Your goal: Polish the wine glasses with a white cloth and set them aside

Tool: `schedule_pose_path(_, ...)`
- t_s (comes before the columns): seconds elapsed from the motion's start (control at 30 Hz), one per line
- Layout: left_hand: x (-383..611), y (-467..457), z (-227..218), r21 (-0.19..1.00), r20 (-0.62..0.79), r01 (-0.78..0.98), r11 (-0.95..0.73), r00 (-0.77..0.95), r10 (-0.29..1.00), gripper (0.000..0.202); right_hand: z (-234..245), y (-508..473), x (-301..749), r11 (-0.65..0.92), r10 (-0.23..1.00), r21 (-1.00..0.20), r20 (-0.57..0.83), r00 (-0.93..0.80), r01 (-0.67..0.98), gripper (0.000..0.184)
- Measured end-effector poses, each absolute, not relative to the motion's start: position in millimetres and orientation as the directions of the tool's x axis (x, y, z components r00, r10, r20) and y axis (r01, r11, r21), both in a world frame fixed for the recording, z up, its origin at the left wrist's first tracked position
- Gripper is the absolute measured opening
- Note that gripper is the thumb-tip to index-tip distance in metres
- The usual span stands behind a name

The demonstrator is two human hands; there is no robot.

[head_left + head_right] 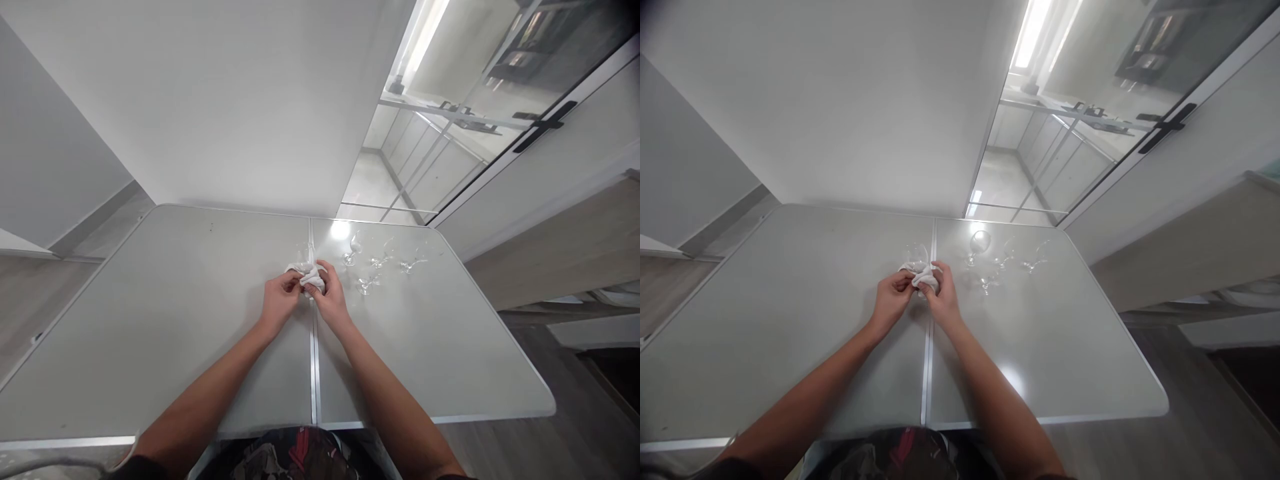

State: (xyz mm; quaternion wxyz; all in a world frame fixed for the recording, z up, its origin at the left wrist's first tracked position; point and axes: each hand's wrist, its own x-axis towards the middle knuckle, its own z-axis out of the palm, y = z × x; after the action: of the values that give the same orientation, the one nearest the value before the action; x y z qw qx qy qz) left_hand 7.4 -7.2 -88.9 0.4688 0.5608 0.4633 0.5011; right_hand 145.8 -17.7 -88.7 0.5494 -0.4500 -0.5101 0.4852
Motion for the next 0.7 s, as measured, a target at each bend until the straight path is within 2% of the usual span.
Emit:
schedule_pose_path(0.07,9,-9,-89,0.972,0.167,0.163,-0.172,0.043,0.985,0.010,-90,-14,147,0.090,0.996,-0.993,0.091,-0.019,-0.079,0.055)
schedule_pose_path(0.17,5,-6,-88,0.947,0.230,0.249,-0.205,-0.078,0.970,0.019,-91,-12,150,0.008,0.998,-0.994,0.016,-0.064,-0.111,0.041)
schedule_pose_path(0.23,-1,0,-87,0.965,0.223,0.174,-0.194,-0.168,0.960,0.037,-90,-13,152,-0.094,0.989,-0.977,-0.069,-0.134,-0.192,0.036)
schedule_pose_path(0.27,-4,4,-86,0.982,0.179,0.084,-0.168,-0.155,0.972,0.043,-89,-15,153,-0.165,0.973,-0.958,-0.119,-0.196,-0.236,0.035)
schedule_pose_path(0.3,-7,8,-85,0.993,0.109,-0.033,-0.112,-0.079,0.991,0.046,-88,-17,154,-0.248,0.946,-0.928,-0.170,-0.277,-0.278,0.036)
schedule_pose_path(0.37,-12,14,-85,0.962,-0.039,-0.256,0.089,0.194,0.980,0.051,-87,-21,153,-0.411,0.861,-0.844,-0.234,-0.452,-0.345,0.039)
schedule_pose_path(0.43,-13,18,-88,0.901,-0.104,-0.357,0.248,0.376,0.921,0.054,-88,-23,150,-0.466,0.819,-0.802,-0.231,-0.526,-0.374,0.039)
schedule_pose_path(0.5,-11,19,-93,0.908,-0.074,-0.374,0.192,0.308,0.948,0.055,-90,-24,146,-0.344,0.883,-0.885,-0.191,-0.429,-0.314,0.032)
schedule_pose_path(0.57,-6,18,-99,0.955,0.023,-0.296,0.019,0.140,0.990,0.057,-93,-24,142,-0.114,0.969,-0.991,-0.094,-0.230,-0.076,0.023)
schedule_pose_path(0.63,-1,16,-102,0.974,0.103,-0.210,-0.089,0.054,0.993,0.062,-96,-25,140,0.063,0.996,-0.978,0.049,-0.076,0.197,0.021)
schedule_pose_path(0.67,0,15,-102,0.973,0.113,-0.211,-0.099,0.056,0.992,0.062,-97,-25,139,0.104,0.994,-0.960,0.095,-0.048,0.262,0.022)
schedule_pose_path(0.7,0,14,-101,0.965,0.105,-0.247,-0.083,0.078,0.991,0.061,-97,-25,139,0.116,0.993,-0.960,0.108,-0.044,0.255,0.022)
